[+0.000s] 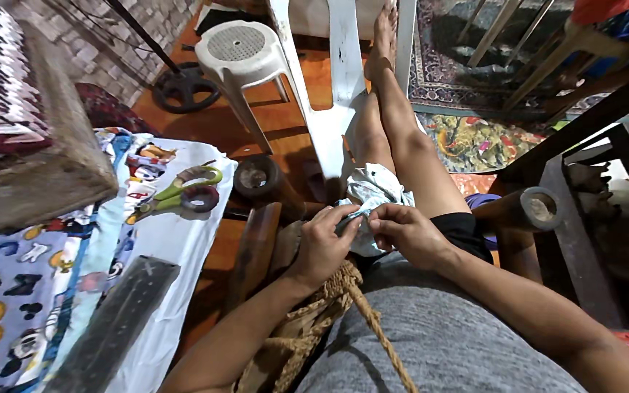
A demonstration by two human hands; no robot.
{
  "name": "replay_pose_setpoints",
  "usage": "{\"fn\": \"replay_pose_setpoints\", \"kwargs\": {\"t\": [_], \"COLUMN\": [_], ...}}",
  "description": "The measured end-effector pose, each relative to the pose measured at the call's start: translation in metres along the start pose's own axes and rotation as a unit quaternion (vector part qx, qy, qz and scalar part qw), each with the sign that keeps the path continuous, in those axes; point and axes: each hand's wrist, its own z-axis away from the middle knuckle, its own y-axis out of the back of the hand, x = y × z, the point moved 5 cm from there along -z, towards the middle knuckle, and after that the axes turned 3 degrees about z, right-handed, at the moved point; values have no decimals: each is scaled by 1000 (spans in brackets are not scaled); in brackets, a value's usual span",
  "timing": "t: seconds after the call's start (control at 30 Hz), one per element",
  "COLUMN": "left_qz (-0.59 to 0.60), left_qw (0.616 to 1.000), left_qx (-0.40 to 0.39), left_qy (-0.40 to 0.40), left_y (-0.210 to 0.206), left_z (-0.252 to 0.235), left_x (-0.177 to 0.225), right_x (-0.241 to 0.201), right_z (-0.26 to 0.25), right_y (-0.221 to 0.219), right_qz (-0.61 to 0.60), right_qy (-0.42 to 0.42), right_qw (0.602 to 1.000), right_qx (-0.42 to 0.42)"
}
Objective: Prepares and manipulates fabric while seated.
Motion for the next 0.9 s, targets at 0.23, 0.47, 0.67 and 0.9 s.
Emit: {"fn": "replay_pose_setpoints", "kwargs": {"t": [0.23, 0.47, 0.67, 0.9], "left_qz": [-29, -48, 7, 4], "left_qw": [998, 987, 993, 988], "left_qx": [5, -60, -48, -64], "left_qy": [-62, -144, -104, -141], "left_y": [0, -9, -4, -4], "left_z": [2, 6, 1, 1], "left_x": [2, 4, 1, 6], "right_x": [-1, -3, -20, -20], "right_z": [5, 1, 3, -4], "right_y": [-6, -2, 12, 7], "right_qz": [-33, -20, 185, 157], "right_qy": [-34, 17, 108, 73], "right_qw": [998, 995, 970, 984], "right_qx": [32, 91, 117, 43]}}
